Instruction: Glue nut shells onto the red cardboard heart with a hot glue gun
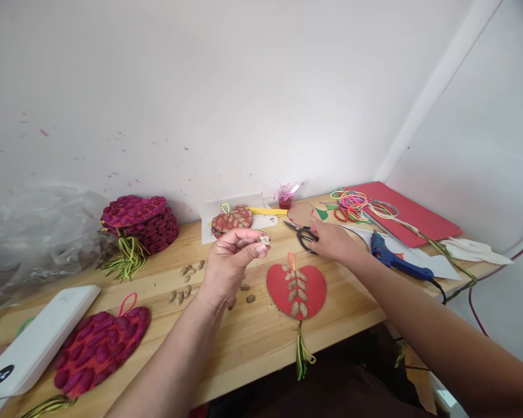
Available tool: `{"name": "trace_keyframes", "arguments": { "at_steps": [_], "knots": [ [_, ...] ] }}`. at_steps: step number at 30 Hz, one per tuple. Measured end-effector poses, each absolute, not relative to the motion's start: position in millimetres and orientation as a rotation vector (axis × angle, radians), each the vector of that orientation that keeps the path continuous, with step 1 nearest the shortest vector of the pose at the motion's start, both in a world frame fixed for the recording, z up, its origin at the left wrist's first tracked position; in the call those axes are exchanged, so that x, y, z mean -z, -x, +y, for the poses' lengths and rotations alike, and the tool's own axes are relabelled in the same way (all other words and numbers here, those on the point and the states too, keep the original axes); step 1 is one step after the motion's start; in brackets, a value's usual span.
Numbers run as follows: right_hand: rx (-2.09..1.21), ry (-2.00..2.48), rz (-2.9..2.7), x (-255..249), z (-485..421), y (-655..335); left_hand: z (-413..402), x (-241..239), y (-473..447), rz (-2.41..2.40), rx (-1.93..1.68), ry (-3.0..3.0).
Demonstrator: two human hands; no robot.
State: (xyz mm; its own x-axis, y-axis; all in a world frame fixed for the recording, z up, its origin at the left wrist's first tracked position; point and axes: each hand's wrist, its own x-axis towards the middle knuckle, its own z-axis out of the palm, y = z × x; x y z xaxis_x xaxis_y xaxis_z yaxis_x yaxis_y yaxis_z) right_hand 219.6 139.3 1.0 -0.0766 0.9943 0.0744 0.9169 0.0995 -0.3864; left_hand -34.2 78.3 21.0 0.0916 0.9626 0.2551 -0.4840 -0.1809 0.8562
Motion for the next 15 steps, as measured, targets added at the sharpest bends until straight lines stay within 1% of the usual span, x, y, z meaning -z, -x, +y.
{"name": "trace_keyframes", "arguments": {
  "at_steps": [4, 9, 10, 12, 13, 15],
  "knots": [
    [-0.502, 1.729, -1.892, -9, 122, -214, 77, -21, 33, 0.649, -1.495, -1.074],
    [-0.879, 1.495, -1.745, -25, 75, -190, 75, -20, 30, 0.675, -1.576, -1.081],
    [-0.982, 1.438, -1.725, -28, 64, -184, 74, -20, 30, 0.68, -1.594, -1.085],
    [-1.339, 1.236, -1.566, -30, 47, -174, 73, -19, 29, 0.688, -1.622, -1.094],
    [-1.377, 1.182, -1.557, -31, 40, -171, 72, -19, 29, 0.69, -1.631, -1.096],
    [-1.265, 1.156, -1.636, -31, 33, -166, 70, -19, 28, 0.694, -1.64, -1.092]
  ]
}}
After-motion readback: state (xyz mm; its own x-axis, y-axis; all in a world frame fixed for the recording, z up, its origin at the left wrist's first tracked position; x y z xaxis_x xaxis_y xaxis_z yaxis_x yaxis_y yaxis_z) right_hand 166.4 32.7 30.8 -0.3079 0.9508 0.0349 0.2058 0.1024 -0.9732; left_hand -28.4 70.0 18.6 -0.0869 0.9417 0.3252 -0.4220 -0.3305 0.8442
